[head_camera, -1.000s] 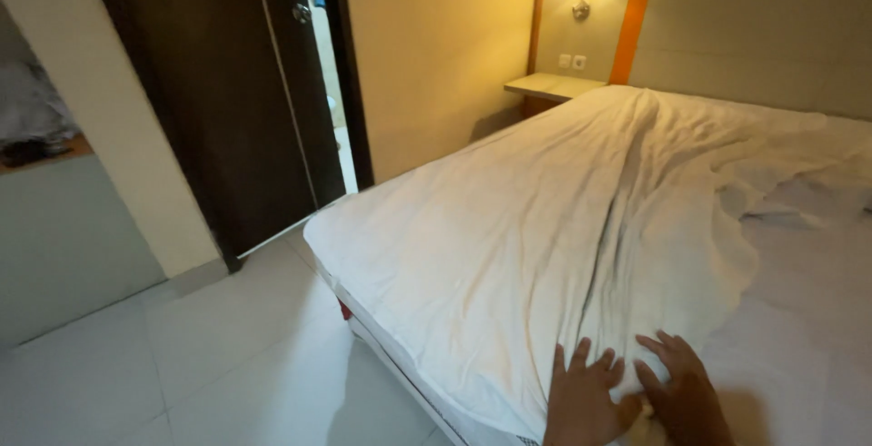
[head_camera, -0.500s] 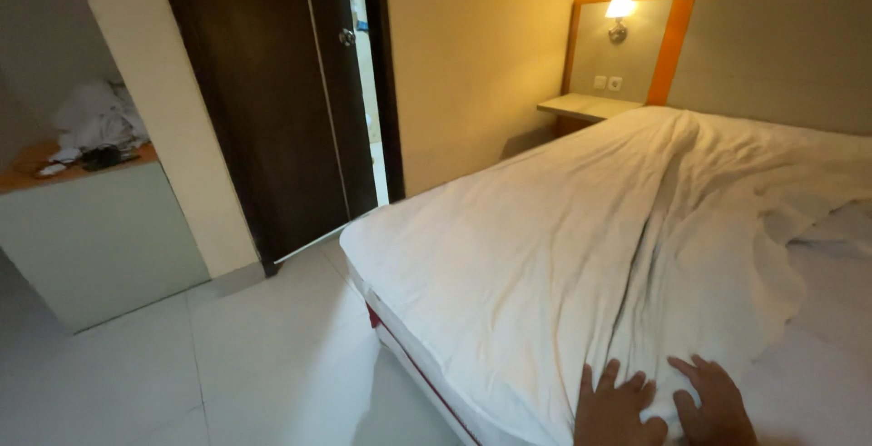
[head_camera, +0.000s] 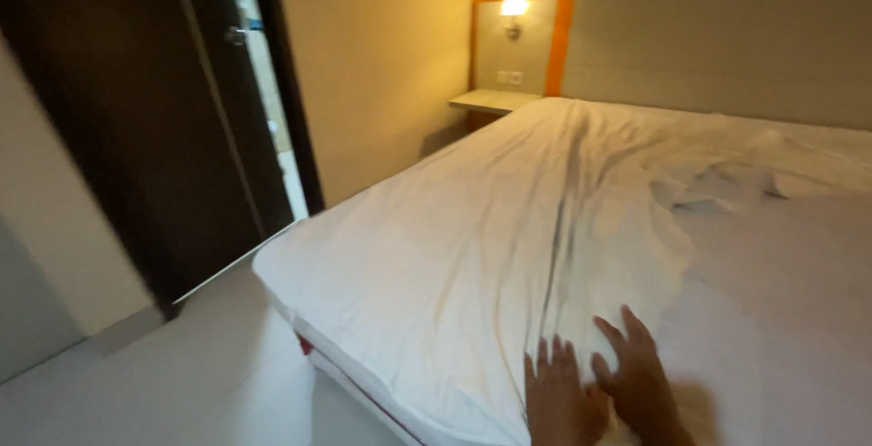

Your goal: The person spreads a white sheet over a mattress in a bedroom. They use both hands to pull and smooth the sheet across the surface, working from the foot of the bed towards the headboard.

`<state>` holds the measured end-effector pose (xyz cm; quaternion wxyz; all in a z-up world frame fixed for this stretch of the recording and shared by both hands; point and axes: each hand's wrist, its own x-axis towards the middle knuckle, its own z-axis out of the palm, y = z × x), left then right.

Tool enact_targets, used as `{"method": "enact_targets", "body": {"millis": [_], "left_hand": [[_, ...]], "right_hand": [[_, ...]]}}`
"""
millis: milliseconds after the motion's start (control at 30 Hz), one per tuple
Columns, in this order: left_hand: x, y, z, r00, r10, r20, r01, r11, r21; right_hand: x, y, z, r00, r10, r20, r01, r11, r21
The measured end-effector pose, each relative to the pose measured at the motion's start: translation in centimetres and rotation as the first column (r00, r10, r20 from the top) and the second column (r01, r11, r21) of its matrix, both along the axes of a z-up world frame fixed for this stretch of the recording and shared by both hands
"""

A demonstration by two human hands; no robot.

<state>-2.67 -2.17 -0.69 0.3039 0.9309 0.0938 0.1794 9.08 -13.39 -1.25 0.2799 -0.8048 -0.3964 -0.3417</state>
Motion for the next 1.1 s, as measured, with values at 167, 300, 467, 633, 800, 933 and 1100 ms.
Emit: {"method": "enact_targets", "body": {"millis": [167, 300, 467, 633, 800, 933, 1100], "left_hand": [[-1.3, -0.6, 1.8, 0.985, 0.132, 0.113, -0.121, 0.988, -0.095], [-1.2, -0.1, -0.2, 0.969, 0.175, 0.172, -0.169, 0.984, -0.048], [-0.9, 0.8, 0.0, 0.980, 0.141, 0.139, -0.147, 0.989, 0.032], [-1.0, 0.7, -0.8, 0.940, 0.200, 0.278, -0.216, 0.976, 0.028], [-1.6, 0.9, 0.9, 0.984, 0.153, 0.096, -0.159, 0.986, 0.052], [-2.3, 1.4, 0.3, 0.988, 0.104, 0.111, -0.119, 0.982, 0.145], [-1.9, 1.5, -0.2, 0.979, 0.069, 0.190, -0.100, 0.982, 0.161]], "right_hand": [[-1.6, 0.7, 1.4, 0.997, 0.003, 0.073, -0.001, 1.000, -0.031], [-2.3, 1.2, 0.5, 0.989, -0.032, 0.141, 0.048, 0.992, -0.113], [-2.6, 1.8, 0.4, 0.985, -0.158, -0.063, 0.160, 0.987, 0.025], [-4.2, 2.2, 1.7, 0.995, -0.101, -0.020, 0.102, 0.994, 0.044], [-3.9, 2.4, 1.4, 0.986, -0.122, -0.114, 0.120, 0.993, -0.021], [-4.5, 3.1, 1.3, 0.974, -0.179, -0.138, 0.174, 0.983, -0.050], [-4.9, 2.4, 1.9, 0.976, -0.162, -0.145, 0.156, 0.986, -0.051]]}}
